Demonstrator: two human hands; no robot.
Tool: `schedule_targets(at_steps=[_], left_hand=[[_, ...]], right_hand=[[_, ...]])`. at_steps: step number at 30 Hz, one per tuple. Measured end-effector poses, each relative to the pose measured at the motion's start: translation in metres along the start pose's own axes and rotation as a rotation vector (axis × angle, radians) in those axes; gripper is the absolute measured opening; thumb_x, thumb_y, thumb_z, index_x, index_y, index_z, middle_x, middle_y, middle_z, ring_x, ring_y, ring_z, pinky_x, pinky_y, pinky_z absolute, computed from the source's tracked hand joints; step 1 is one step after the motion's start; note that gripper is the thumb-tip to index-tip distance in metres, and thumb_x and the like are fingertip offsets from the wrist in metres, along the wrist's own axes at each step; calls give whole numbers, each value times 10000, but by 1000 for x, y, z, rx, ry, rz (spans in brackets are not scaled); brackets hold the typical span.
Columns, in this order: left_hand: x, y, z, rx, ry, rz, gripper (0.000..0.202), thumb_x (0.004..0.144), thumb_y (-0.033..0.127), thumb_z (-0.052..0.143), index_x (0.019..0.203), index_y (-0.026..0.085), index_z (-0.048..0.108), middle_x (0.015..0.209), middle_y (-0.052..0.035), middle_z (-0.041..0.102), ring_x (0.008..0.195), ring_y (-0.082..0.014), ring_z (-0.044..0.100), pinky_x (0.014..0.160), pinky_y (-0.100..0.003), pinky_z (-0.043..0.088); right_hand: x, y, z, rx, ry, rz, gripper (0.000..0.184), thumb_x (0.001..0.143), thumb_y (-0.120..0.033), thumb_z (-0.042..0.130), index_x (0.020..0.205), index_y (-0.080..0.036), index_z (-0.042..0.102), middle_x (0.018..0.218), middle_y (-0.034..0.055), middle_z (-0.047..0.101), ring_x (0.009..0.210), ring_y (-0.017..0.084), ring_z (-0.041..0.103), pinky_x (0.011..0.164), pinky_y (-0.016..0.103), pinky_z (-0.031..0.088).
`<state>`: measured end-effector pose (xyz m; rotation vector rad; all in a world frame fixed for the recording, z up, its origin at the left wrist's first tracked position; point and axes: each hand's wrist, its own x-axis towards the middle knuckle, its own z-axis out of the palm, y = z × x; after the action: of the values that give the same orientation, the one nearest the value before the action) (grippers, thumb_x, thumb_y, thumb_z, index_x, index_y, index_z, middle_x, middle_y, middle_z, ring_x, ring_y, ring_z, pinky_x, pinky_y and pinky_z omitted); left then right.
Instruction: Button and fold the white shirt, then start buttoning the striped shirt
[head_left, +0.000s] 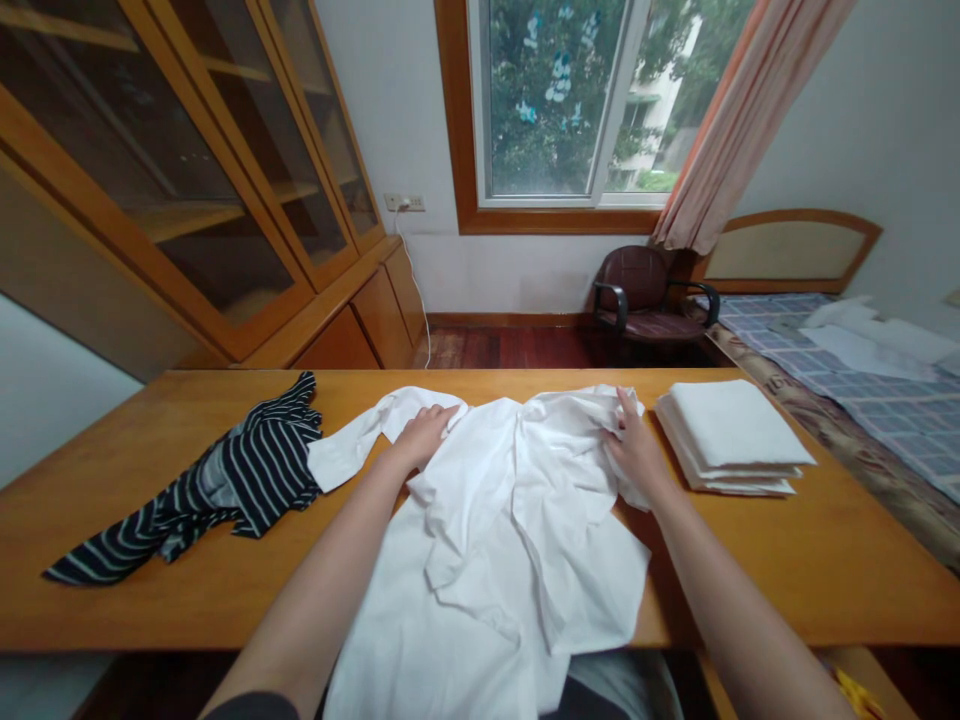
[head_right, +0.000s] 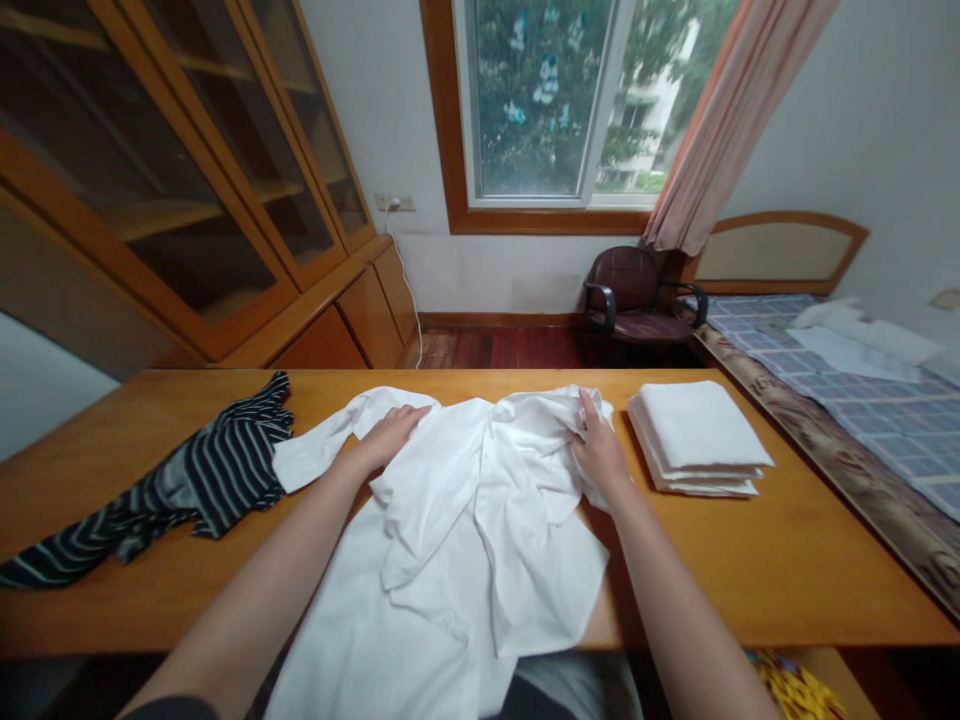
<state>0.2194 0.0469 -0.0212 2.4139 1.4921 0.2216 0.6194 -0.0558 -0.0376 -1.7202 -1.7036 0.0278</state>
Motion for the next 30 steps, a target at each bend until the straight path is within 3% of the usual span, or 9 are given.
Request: schedule_targets(at_steps=[3,5,7,11,13,16,20,25,30], left_hand=[[-2,-3,4,-37,33,45,465,855,207,485,1311,201,572,1264,-124,624,1159,-252,578,971,-363,441],[-3,-7,2,-44,114,31,373,861,210,473,1200,201,627,1194,-105,649,1101,-243,598,938,-342,453],[-5,-14,-5,-39,293,-55,313,862,209,460,1113,194,645,1125,-99,655,1067,-250,600,920,-341,457],[-13,-44,-30,-45,756,-379,269,835,197,463,1043,160,629,1040,-112,642,1022,-274,594,904,-363,462],[-20,-61,-42,-51,895,-495,257,831,209,475,1034,145,619,1016,-119,643,1015,-285,590,916,-383,459],[-31,-78,-51,-59,904,-551,246,810,215,513,1019,145,622,973,-117,648,965,-298,600,887,-399,471],[-37,-82,-51,-30,789,-553,274,793,221,543,1045,148,622,1018,-134,639,964,-312,595,875,-419,479],[-33,-66,-46,40,800,-480,349,817,194,525,1154,136,596,1118,-162,578,1109,-328,523,1005,-479,417],[-39,-26,-40,107,817,-279,313,833,188,550,1133,162,633,1220,-167,523,1234,-357,434,1073,-537,339]], right_hand=[[3,-1,3,-50,136,-144,580,867,-228,527,1436,-179,425,1024,149,672,948,302,619,862,473,490],[4,-2,0,-86,159,-210,487,871,-209,532,1357,-217,514,950,121,676,919,290,611,898,498,472],[5,-3,-5,-107,145,-236,411,890,-203,529,1296,-255,564,973,114,688,939,278,610,941,511,450],[-1,-2,-16,-122,94,-266,335,930,-207,502,1244,-289,582,1118,104,699,1013,267,600,983,516,439],[-6,0,-17,-110,59,-284,375,924,-181,487,1276,-288,557,1150,104,688,1010,266,598,968,510,463],[-15,6,-12,-80,40,-289,528,881,-122,472,1385,-280,460,1232,120,620,1074,274,580,951,512,491],[-23,8,-3,-80,106,-222,603,872,-156,500,1454,-246,374,1254,150,514,1137,287,539,911,484,516],[-23,-11,0,-168,154,-120,352,902,-265,550,1250,-219,588,1097,131,558,1047,303,519,918,496,470],[-27,-43,1,-148,167,-149,149,912,-284,580,996,-235,693,1080,113,604,1052,307,492,965,496,422]])
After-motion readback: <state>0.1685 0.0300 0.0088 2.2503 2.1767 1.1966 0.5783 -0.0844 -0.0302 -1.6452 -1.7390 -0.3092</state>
